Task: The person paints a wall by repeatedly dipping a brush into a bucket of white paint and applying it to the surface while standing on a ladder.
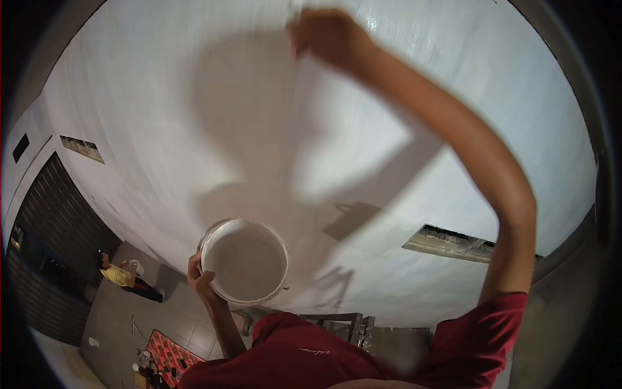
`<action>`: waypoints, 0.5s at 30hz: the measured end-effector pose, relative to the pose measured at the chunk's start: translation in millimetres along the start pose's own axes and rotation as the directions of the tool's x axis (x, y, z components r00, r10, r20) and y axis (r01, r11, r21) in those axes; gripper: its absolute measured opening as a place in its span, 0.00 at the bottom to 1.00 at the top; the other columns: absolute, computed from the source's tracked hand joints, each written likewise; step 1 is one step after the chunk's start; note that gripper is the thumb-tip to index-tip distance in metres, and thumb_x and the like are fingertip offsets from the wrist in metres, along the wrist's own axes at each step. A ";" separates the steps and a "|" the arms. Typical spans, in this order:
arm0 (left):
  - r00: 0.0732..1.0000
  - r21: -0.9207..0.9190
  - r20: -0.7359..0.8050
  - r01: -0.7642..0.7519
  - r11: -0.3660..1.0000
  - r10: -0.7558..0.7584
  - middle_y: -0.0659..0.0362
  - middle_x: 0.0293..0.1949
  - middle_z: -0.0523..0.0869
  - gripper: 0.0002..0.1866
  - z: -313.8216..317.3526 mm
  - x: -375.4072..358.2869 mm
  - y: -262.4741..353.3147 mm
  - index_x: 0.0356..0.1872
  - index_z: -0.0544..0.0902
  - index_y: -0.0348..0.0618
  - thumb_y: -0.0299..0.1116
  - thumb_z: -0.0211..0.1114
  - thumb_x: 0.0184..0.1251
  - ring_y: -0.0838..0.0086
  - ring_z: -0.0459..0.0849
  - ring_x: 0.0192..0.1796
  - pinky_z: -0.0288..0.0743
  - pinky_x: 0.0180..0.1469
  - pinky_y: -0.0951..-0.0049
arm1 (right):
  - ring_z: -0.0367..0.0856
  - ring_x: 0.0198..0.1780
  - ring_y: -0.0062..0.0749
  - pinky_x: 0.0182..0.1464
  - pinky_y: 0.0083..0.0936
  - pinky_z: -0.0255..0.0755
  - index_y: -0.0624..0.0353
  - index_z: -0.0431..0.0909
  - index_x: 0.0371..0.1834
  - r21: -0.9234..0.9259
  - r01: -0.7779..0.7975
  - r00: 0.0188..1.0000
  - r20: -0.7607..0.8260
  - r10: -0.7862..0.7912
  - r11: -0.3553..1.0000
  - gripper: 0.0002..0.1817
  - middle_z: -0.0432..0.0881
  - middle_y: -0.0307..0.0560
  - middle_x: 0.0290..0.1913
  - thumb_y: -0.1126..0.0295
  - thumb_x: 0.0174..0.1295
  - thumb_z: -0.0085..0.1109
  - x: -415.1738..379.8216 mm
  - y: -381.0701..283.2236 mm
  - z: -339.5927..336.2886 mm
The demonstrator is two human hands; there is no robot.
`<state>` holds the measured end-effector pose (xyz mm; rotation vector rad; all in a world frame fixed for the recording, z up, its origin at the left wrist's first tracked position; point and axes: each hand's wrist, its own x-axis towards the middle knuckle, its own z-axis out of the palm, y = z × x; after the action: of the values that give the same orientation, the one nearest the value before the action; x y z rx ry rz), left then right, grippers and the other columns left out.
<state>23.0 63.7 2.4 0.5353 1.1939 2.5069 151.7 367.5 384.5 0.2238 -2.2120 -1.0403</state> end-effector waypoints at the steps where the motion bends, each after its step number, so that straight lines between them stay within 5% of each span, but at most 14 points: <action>1: 1.000 -0.007 0.010 -0.003 1.000 0.003 0.45 0.41 0.81 0.30 -2.6 -3.5 -0.7 0.43 0.78 0.29 0.31 0.52 0.30 0.59 0.80 0.43 0.76 0.48 0.65 | 0.79 0.40 0.39 0.46 0.40 0.72 0.56 0.75 0.24 -0.082 -0.141 0.973 0.172 0.153 0.987 0.20 0.80 0.46 0.31 0.49 0.50 0.62 -20.3 -59.0 5.5; 3: 1.000 -0.014 -0.003 -0.012 1.000 0.012 0.46 0.41 0.81 0.30 -13.3 -8.5 -7.4 0.44 0.78 0.29 0.32 0.52 0.31 0.60 0.80 0.43 0.76 0.49 0.65 | 0.79 0.43 0.54 0.46 0.43 0.73 0.59 0.78 0.27 -0.329 -0.017 0.974 0.206 0.090 0.944 0.27 0.80 0.66 0.36 0.42 0.47 0.59 -67.1 -138.6 40.9; 4: 1.000 -0.019 -0.008 -0.020 1.000 0.020 0.46 0.41 0.81 0.30 -18.9 -9.6 -8.6 0.44 0.78 0.29 0.32 0.52 0.31 0.60 0.80 0.43 0.76 0.49 0.65 | 0.79 0.44 0.56 0.45 0.43 0.75 0.61 0.78 0.29 -0.175 -0.017 0.957 0.283 0.066 0.984 0.28 0.79 0.71 0.37 0.42 0.48 0.59 -81.3 -172.2 37.1; 5: 1.000 -0.036 0.003 -0.029 0.999 0.029 0.46 0.41 0.81 0.30 -24.0 -17.4 -6.0 0.44 0.78 0.29 0.31 0.52 0.32 0.60 0.80 0.43 0.76 0.49 0.65 | 0.78 0.39 0.49 0.49 0.48 0.70 0.55 0.80 0.29 -0.109 -0.039 0.955 0.289 0.069 0.993 0.25 0.78 0.54 0.28 0.41 0.48 0.59 -104.0 -204.5 51.4; 7: 0.998 -0.067 0.025 -0.053 0.996 0.055 0.47 0.41 0.81 0.30 -32.4 -26.6 0.6 0.44 0.77 0.28 0.31 0.51 0.32 0.61 0.80 0.43 0.76 0.50 0.65 | 0.80 0.40 0.45 0.49 0.43 0.72 0.54 0.81 0.32 0.227 -0.142 0.842 0.540 -0.003 0.964 0.17 0.81 0.52 0.30 0.51 0.51 0.63 -122.1 -242.8 48.9; 10: 0.988 -0.013 0.025 -0.149 0.989 0.149 0.45 0.42 0.82 0.31 -56.0 -25.2 1.3 0.46 0.76 0.27 0.32 0.52 0.33 0.59 0.83 0.43 0.79 0.49 0.62 | 0.81 0.43 0.44 0.49 0.40 0.74 0.54 0.82 0.32 0.479 -0.635 0.699 0.690 0.187 0.606 0.08 0.83 0.49 0.33 0.65 0.52 0.60 -119.5 -224.1 59.1; 11: 0.989 -0.025 0.009 -0.146 0.989 0.147 0.45 0.41 0.82 0.30 -54.9 -28.0 5.4 0.45 0.76 0.26 0.31 0.51 0.33 0.61 0.82 0.43 0.78 0.49 0.64 | 0.81 0.45 0.48 0.49 0.41 0.73 0.54 0.82 0.33 0.547 -0.645 0.746 0.602 0.285 0.533 0.10 0.84 0.48 0.36 0.70 0.49 0.54 -118.9 -199.5 72.6; 12: 0.990 -0.034 -0.001 -0.143 0.989 0.143 0.46 0.41 0.82 0.30 -53.2 -30.8 11.6 0.45 0.77 0.25 0.30 0.51 0.33 0.62 0.81 0.42 0.76 0.50 0.65 | 0.81 0.44 0.49 0.49 0.40 0.74 0.54 0.83 0.31 0.521 -0.694 0.693 0.670 0.266 0.496 0.09 0.83 0.51 0.36 0.65 0.50 0.56 -102.5 -162.7 70.6; 13: 0.990 -0.047 -0.012 -0.143 0.989 0.142 0.47 0.40 0.81 0.29 -51.9 -32.4 15.7 0.45 0.77 0.25 0.29 0.50 0.33 0.64 0.81 0.42 0.75 0.51 0.67 | 0.80 0.30 0.36 0.40 0.32 0.74 0.53 0.82 0.26 0.492 -0.585 0.801 0.473 0.366 0.645 0.04 0.84 0.45 0.28 0.67 0.48 0.64 -94.4 -125.4 83.8; 14: 0.989 -0.040 -0.023 -0.144 0.989 0.143 0.47 0.40 0.81 0.29 -49.4 -33.7 17.2 0.45 0.77 0.25 0.29 0.50 0.33 0.64 0.81 0.42 0.75 0.51 0.67 | 0.80 0.29 0.31 0.36 0.29 0.75 0.54 0.82 0.27 0.491 -0.385 0.917 0.300 0.264 0.781 0.05 0.83 0.44 0.25 0.66 0.48 0.65 -71.8 -82.1 52.1; 15: 0.989 -0.030 -0.034 -0.147 0.989 0.146 0.47 0.40 0.82 0.30 -48.9 -34.5 18.4 0.45 0.77 0.25 0.29 0.50 0.33 0.64 0.81 0.42 0.75 0.51 0.67 | 0.80 0.30 0.27 0.34 0.27 0.75 0.56 0.82 0.27 0.488 -0.612 0.774 0.530 0.346 0.622 0.05 0.82 0.41 0.27 0.68 0.49 0.65 -41.6 -49.8 14.7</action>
<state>28.9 4.9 -18.3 0.5976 1.1624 2.6627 167.6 360.7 320.3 -0.3344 -2.6993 0.0317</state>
